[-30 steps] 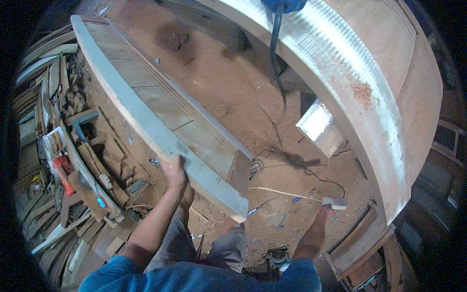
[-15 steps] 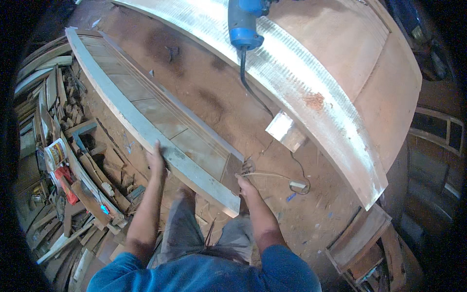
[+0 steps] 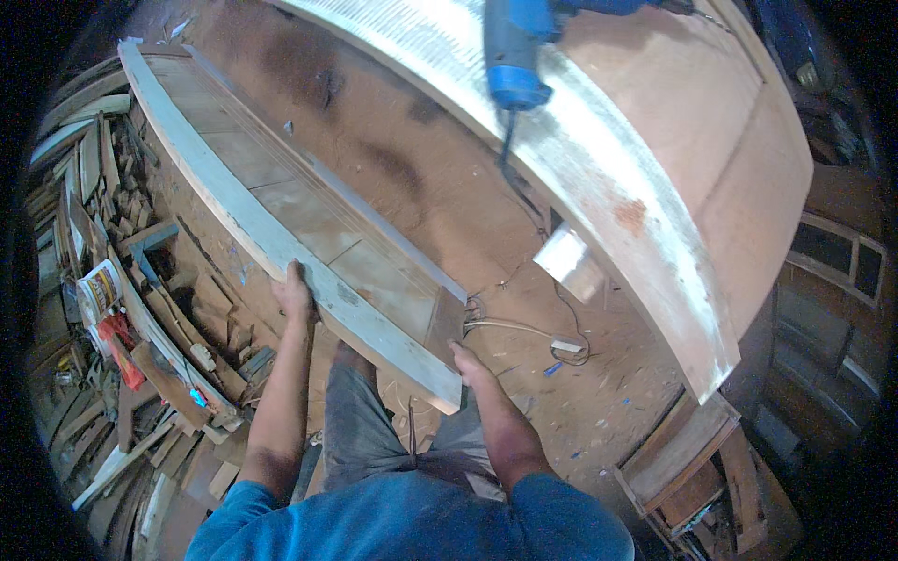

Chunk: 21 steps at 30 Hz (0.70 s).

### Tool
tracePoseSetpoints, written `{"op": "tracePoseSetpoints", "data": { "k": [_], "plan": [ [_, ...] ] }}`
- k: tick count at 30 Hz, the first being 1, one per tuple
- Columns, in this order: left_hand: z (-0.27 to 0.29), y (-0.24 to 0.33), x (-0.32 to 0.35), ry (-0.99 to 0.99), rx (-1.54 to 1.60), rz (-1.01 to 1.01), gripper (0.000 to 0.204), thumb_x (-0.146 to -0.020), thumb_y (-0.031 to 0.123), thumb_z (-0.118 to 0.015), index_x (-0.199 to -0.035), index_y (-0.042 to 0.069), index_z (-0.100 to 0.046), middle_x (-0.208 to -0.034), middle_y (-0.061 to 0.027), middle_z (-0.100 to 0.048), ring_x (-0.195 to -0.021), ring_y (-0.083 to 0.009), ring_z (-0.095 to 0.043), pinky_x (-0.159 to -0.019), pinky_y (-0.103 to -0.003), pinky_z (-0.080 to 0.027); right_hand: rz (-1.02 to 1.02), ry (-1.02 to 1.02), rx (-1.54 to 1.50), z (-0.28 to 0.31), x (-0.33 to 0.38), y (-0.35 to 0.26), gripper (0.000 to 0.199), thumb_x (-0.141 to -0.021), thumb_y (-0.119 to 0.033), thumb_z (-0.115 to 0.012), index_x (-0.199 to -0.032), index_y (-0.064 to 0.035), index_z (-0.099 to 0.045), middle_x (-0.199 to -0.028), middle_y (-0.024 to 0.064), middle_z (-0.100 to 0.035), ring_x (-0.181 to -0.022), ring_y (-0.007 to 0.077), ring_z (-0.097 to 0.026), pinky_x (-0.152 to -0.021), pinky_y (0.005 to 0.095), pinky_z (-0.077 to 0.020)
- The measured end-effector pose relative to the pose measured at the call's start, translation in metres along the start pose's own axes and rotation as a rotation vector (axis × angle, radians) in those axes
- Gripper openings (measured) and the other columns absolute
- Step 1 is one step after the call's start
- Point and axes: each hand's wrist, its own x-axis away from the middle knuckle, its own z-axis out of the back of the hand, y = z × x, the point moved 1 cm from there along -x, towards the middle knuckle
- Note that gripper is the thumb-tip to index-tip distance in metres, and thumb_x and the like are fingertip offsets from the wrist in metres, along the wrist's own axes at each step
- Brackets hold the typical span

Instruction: The person applies glue to a wooden door frame and attaches a curved wooden strip using a hammer. They then use a circular saw to trim the strip flush with the door edge.

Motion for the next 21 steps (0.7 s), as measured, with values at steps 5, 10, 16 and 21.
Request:
{"op": "tracePoseSetpoints", "data": {
  "k": [5, 10, 16, 21],
  "plan": [
    [-0.019, 0.038, 0.005, 0.020, 0.009, 0.043, 0.041, -0.092, 0.011, -0.065, -0.125, -0.009, -0.052, -0.117, -0.0186, -0.065, -0.102, -0.0271, -0.065, -0.089, -0.037, -0.051, 0.195, 0.200, 0.244, -0.007, 0.008, -0.006, 0.070, -0.102, -0.050, -0.047, -0.149, 0.0017, -0.039, -0.144, 0.0199, -0.051, -0.123, 0.0314, -0.056, -0.100, 0.0446, -0.0476],
    [-0.069, 0.055, 0.007, 0.014, 0.100, 0.034, 0.045, -0.090, 0.014, -0.066, -0.125, -0.010, -0.052, -0.116, -0.0202, -0.066, -0.102, -0.0290, -0.065, -0.090, -0.039, -0.051, 0.254, 0.254, 0.300, 0.031, 0.020, -0.070, 0.073, -0.101, -0.051, -0.050, -0.142, 0.0081, -0.045, -0.139, 0.0224, -0.054, -0.116, 0.0322, -0.060, -0.097, 0.0424, -0.0492],
    [-0.154, 0.074, 0.010, 0.103, -0.019, 0.009, 0.055, -0.088, 0.020, -0.069, -0.127, -0.012, -0.045, -0.119, -0.0258, -0.064, -0.106, -0.0352, -0.064, -0.094, -0.043, -0.050, 0.131, 0.413, 0.448, 0.073, 0.100, -0.212, 0.064, -0.100, -0.048, -0.052, -0.139, 0.0021, -0.053, -0.129, 0.0152, -0.063, -0.113, 0.0238, -0.061, -0.097, 0.0383, -0.0471],
    [-0.178, 0.078, 0.005, 0.150, -0.080, 0.017, 0.069, -0.089, 0.029, -0.071, -0.135, -0.011, -0.040, -0.126, -0.0318, -0.059, -0.115, -0.0420, -0.061, -0.100, -0.046, -0.047, 0.671, 0.134, 0.645, 0.083, 0.134, -0.245, 0.049, -0.101, -0.034, -0.053, -0.136, -0.0015, -0.057, -0.125, 0.0126, -0.066, -0.114, 0.0228, -0.061, -0.098, 0.0357, -0.0453]
  ]
}}
